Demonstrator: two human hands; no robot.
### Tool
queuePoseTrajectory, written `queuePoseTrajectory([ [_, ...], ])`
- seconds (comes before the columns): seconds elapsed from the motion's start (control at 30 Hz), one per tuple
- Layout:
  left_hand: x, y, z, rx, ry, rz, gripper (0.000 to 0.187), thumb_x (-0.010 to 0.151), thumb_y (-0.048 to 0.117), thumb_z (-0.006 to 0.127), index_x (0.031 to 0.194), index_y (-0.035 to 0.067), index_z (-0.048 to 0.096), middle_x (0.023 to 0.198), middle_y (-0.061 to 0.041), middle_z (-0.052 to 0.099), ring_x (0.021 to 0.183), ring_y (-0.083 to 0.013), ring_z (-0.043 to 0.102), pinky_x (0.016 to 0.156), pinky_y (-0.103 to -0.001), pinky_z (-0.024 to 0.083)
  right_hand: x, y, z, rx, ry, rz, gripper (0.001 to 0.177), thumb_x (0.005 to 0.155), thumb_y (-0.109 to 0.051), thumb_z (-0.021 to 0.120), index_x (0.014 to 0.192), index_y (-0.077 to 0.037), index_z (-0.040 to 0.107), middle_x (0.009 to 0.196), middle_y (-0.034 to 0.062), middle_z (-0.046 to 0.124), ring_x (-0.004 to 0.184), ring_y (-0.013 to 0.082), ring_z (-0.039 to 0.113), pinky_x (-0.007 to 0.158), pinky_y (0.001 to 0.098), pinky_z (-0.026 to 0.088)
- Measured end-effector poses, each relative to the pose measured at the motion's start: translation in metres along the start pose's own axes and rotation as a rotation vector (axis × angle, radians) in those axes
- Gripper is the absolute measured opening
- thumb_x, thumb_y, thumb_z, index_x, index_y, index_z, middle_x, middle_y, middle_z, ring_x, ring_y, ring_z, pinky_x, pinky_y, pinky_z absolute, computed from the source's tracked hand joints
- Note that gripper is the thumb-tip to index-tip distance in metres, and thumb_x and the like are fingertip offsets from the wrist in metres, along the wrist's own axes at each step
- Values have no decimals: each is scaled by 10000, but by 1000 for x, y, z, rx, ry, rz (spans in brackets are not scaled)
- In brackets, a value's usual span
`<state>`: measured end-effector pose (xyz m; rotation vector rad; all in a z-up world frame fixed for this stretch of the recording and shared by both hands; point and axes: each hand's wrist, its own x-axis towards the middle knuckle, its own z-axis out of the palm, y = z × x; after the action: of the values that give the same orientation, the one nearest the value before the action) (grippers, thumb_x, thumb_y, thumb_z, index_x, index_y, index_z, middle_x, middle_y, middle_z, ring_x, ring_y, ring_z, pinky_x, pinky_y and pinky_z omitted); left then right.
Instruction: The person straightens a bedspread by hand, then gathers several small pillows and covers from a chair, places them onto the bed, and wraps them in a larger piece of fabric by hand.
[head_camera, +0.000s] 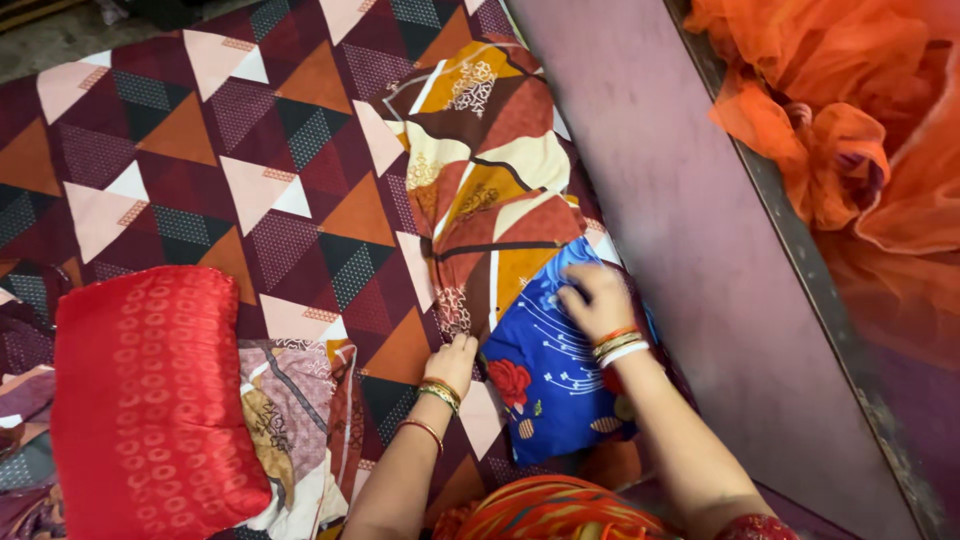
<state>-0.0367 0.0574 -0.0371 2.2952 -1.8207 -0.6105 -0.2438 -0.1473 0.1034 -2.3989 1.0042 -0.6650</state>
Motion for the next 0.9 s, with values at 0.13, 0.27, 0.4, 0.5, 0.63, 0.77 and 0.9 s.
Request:
queuePoseTrajectory([
  [0.13,16,3,1,-52,-106,-30,240,821,54,628,1055,98,661,1135,-130,660,1014,-340,694,814,-484,577,4,95,-7,18,79,444,741,839,-344,901,1292,141,571,1192,316,629,1125,389,619,967,453,469],
  [0.27,35,16,-71,81,-213,-169,109,878,166,663,935,99,728,989,-146,702,960,-327,742,774,-475,598,-15,104,19,756,-253,837,661,803,-361,808,1285,60,640,1156,166,755,1056,242,721,991,367,533],
  [0.4,31,70,-152,-175,493,70,253,821,254,723,993,80,656,961,-125,651,897,-337,669,775,-481,556,-15,55,28,610,-276,646,706,739,-269,842,1319,54,604,1139,154,752,1011,231,729,949,351,566],
  [0.5,53,97,-175,-49,657,244,322,779,233,660,1066,93,617,988,-108,608,938,-323,647,753,-461,548,-27,9,33,607,-283,430,815,716,-203,851,1406,44,494,1167,138,724,1033,219,701,942,348,557],
  [0.63,77,95,-173,151,606,215,99,912,169,612,998,121,601,982,-74,611,950,-278,660,748,-433,556,-37,-39,35,529,-225,282,859,748,-189,845,1478,8,438,1215,143,723,1092,232,706,983,352,527],
  [0.77,83,91,-169,40,662,226,105,907,169,603,993,108,613,898,-71,640,847,-277,682,679,-441,551,-40,-71,19,274,-308,304,979,734,-285,788,1570,-85,319,1136,195,725,1011,302,725,919,383,545],
  [0.9,73,105,-166,-110,623,229,148,928,227,629,852,100,638,781,-101,673,733,-322,685,655,-471,547,-42,-85,32,36,-373,220,751,780,-356,748,1430,-106,468,1094,234,729,979,397,709,896,459,550],
])
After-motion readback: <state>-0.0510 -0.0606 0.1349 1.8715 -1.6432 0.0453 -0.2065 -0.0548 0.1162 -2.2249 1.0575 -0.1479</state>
